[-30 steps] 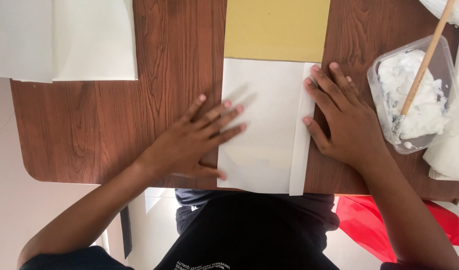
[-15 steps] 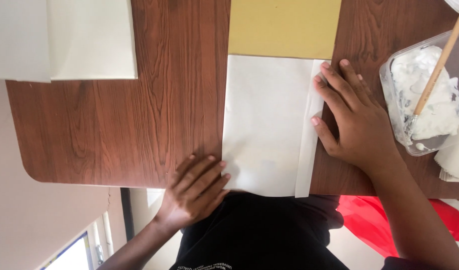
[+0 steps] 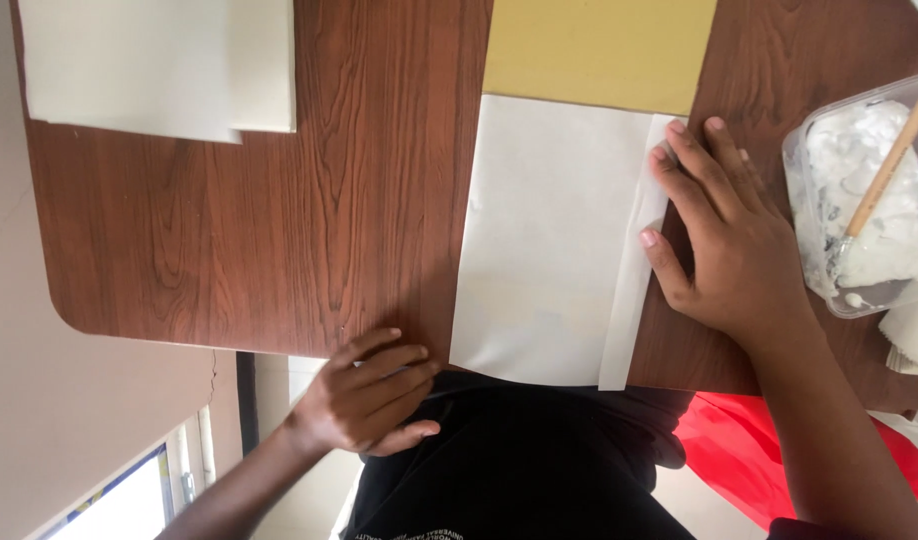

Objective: The person aligns a white sheet of paper on a yellow backing board. They smooth the paper with their hands, then use a brush to apply a white adhesive along the edge of the paper. Finally, they fold the paper over to secure it.

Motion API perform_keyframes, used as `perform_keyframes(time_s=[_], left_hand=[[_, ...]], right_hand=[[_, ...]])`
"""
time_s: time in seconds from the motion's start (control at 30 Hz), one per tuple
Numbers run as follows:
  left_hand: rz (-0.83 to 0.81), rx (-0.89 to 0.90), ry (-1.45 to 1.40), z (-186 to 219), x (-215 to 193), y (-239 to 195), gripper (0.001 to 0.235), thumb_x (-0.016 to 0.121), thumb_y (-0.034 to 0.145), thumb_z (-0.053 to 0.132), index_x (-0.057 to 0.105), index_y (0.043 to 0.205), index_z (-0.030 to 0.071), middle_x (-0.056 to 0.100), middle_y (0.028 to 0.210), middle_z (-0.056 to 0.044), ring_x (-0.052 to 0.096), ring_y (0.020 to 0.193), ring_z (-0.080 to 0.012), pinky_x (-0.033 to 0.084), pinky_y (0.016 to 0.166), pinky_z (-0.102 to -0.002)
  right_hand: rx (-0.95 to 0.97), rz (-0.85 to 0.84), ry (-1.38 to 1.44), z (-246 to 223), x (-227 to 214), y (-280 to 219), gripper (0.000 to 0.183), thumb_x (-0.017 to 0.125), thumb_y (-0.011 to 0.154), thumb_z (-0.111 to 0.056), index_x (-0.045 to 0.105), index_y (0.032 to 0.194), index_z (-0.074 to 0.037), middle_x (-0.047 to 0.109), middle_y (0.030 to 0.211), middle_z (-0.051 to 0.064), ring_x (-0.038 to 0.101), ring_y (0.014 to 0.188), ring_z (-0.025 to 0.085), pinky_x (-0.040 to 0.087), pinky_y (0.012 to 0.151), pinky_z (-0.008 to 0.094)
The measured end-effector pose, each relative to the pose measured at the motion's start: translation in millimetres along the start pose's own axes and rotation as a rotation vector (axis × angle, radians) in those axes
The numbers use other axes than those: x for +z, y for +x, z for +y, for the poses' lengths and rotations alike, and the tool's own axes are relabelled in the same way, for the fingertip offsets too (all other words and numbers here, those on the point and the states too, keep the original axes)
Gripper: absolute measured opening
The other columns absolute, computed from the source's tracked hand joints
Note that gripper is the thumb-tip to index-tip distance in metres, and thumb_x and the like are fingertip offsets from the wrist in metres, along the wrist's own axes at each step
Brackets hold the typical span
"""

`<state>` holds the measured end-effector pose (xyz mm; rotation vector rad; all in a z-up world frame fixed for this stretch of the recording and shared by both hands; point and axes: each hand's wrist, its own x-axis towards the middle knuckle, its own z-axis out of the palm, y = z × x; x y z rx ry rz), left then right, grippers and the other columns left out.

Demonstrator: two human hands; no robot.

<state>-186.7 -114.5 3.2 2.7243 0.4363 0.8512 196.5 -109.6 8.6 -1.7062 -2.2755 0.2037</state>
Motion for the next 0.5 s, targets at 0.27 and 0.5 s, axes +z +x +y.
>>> perform_keyframes(time_s=[0.27,0.5], left_hand=[[-0.450,0.081,0.009,-80,22,94,0.052,0.055,0.116,0.017,0.030,0.162,0.011,0.025,0.169,-0.010,0.017,0.158,-0.0272,0.013,0.132,-0.053],[-0.656,0.152,0.065,-91,40,104,0.067,0.031,0.112,0.051,0.019,0.168,0.016,0.014,0.173,-0.013,0.009,0.159,-0.0350,0.005,0.126,-0.060]], right_hand=[[-0.008,-0.023,0.012,-2,-3,1,0.057,0.055,0.102,-0.020,0.052,0.151,0.007,0.043,0.164,0.021,0.032,0.155,0.043,0.036,0.122,0.061],[-0.007,-0.036,-0.002,4,-2,0,0.057,0.055,0.103,-0.024,0.053,0.152,0.005,0.043,0.165,0.018,0.033,0.155,0.042,0.038,0.121,0.059]])
